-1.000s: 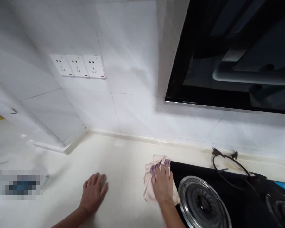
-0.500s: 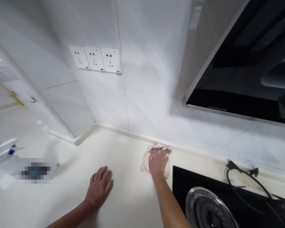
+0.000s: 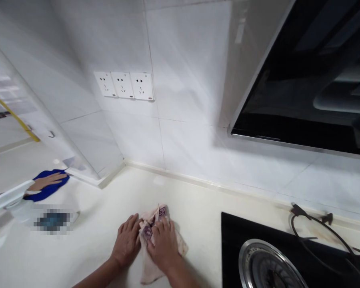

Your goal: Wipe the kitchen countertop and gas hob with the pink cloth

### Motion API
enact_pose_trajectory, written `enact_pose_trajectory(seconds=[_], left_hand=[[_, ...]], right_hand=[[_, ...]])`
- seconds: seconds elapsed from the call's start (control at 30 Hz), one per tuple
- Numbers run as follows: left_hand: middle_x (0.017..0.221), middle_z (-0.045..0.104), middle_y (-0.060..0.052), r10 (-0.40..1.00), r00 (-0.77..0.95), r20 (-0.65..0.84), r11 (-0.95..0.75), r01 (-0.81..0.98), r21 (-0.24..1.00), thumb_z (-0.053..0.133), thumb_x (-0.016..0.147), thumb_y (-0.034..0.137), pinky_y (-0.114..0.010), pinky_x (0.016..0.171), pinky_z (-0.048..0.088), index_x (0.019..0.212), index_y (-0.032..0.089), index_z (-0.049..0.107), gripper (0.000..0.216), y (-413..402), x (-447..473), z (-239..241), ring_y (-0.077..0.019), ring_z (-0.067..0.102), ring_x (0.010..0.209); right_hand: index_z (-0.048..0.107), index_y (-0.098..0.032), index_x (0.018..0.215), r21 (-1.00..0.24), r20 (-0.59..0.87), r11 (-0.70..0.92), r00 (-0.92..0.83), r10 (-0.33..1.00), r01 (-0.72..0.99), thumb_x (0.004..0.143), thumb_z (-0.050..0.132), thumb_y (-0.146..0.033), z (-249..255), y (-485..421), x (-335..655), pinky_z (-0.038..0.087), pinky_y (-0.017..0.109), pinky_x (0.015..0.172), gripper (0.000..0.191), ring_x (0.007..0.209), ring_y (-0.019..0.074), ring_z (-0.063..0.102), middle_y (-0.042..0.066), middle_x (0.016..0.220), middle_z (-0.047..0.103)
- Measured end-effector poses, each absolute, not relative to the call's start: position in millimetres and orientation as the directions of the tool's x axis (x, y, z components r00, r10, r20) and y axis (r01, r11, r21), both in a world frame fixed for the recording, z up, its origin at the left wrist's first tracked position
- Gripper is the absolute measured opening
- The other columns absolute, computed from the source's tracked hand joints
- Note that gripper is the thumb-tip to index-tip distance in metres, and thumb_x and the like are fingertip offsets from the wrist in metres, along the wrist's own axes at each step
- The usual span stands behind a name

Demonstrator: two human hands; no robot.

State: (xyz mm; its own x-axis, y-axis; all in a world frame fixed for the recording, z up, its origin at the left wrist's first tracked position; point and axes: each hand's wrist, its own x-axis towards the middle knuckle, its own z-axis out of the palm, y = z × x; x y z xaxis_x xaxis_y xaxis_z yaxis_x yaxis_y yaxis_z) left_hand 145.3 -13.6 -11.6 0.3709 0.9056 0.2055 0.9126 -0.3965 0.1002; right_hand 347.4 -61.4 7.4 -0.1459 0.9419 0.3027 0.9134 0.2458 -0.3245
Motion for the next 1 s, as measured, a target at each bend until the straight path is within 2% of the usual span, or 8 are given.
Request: enact_pose_trajectory(seconds=[0.1,0.3,0.43,0.53,0.73,0.8,0.9,1.0], left_hand=[[0.156,0.055,-0.016,0.909,0.35,0.226,-0.382,0.917,0.116,0.044,0.103,0.037,-0.053,0.116,0.037,0.14,0.02,0.066,0.046,-15,147,-10,-0.0338,0.044,0.146],[0.155,0.056,-0.015,0.901,0.348,0.259,-0.388,0.913,0.125,0.045,0.103,0.039,-0.054,0.114,0.039,0.14,0.022,0.066,0.045,-16,148,-12,-0.0341,0.045,0.146],[0.154,0.057,-0.017,0.897,0.354,0.265,-0.39,0.915,0.099,0.045,0.103,0.039,-0.055,0.114,0.04,0.139,0.02,0.066,0.045,-16,149,-13,-0.0349,0.046,0.145],[0.154,0.057,-0.016,0.897,0.352,0.269,-0.388,0.917,0.095,0.045,0.103,0.039,-0.054,0.114,0.04,0.138,0.02,0.066,0.045,-17,150,-12,-0.0345,0.047,0.145],[0.154,0.057,-0.017,0.89,0.368,0.27,-0.401,0.913,0.078,0.044,0.103,0.039,-0.054,0.113,0.041,0.138,0.019,0.066,0.046,-17,149,-11,-0.0352,0.047,0.145],[0.154,0.057,-0.017,0.892,0.368,0.264,-0.397,0.915,0.065,0.045,0.103,0.04,-0.054,0.113,0.041,0.138,0.019,0.066,0.046,-17,148,-11,-0.0352,0.047,0.145],[0.154,0.057,-0.018,0.893,0.373,0.25,-0.398,0.916,0.054,0.044,0.103,0.04,-0.054,0.113,0.04,0.138,0.018,0.066,0.047,-16,148,-10,-0.0358,0.047,0.145],[0.154,0.056,-0.019,0.897,0.371,0.241,-0.395,0.917,0.061,0.043,0.103,0.04,-0.056,0.113,0.04,0.139,0.017,0.066,0.049,-15,149,-10,-0.0367,0.046,0.146]], right_hand=[[0.067,-0.028,0.128,-0.294,0.277,0.198,-0.115,0.954,0.935,0.096,0.059,-0.046,11,-33,396,0.035,0.05,0.118,0.037,0.137,0.0287,0.051,0.006,0.138,0.067],[0.064,-0.014,0.133,-0.233,0.265,-0.125,0.187,0.946,0.964,0.1,0.044,-0.03,13,3,501,0.038,0.055,0.109,0.041,0.135,0.0364,0.049,0.02,0.141,0.062],[0.068,-0.016,0.123,-0.187,0.258,-0.221,0.265,0.929,0.957,0.1,0.044,-0.033,17,-5,562,0.044,0.045,0.096,0.037,0.122,0.0322,0.054,0.017,0.125,0.068],[0.066,-0.019,0.128,-0.174,0.28,-0.306,0.345,0.896,0.936,0.101,0.044,-0.038,21,-19,597,0.044,0.041,0.097,0.04,0.124,0.0298,0.052,0.014,0.13,0.065],[0.063,-0.017,0.134,-0.186,0.312,-0.636,0.659,0.685,0.749,0.099,0.04,-0.045,20,-58,650,0.038,0.061,0.103,0.05,0.137,0.0427,0.04,0.02,0.155,0.045],[0.061,-0.019,0.136,-0.177,0.282,-0.663,0.683,0.674,0.727,0.1,0.036,-0.044,16,-65,662,0.036,0.062,0.106,0.051,0.14,0.0408,0.04,0.019,0.155,0.047],[0.059,-0.019,0.139,-0.145,0.217,-0.648,0.663,0.716,0.748,0.1,0.034,-0.041,13,-62,673,0.037,0.058,0.107,0.051,0.134,0.0356,0.05,0.018,0.147,0.056],[0.061,-0.015,0.134,-0.104,0.191,-0.657,0.663,0.723,0.747,0.099,0.036,-0.04,15,-52,672,0.036,0.057,0.107,0.05,0.13,0.0371,0.053,0.022,0.14,0.059]])
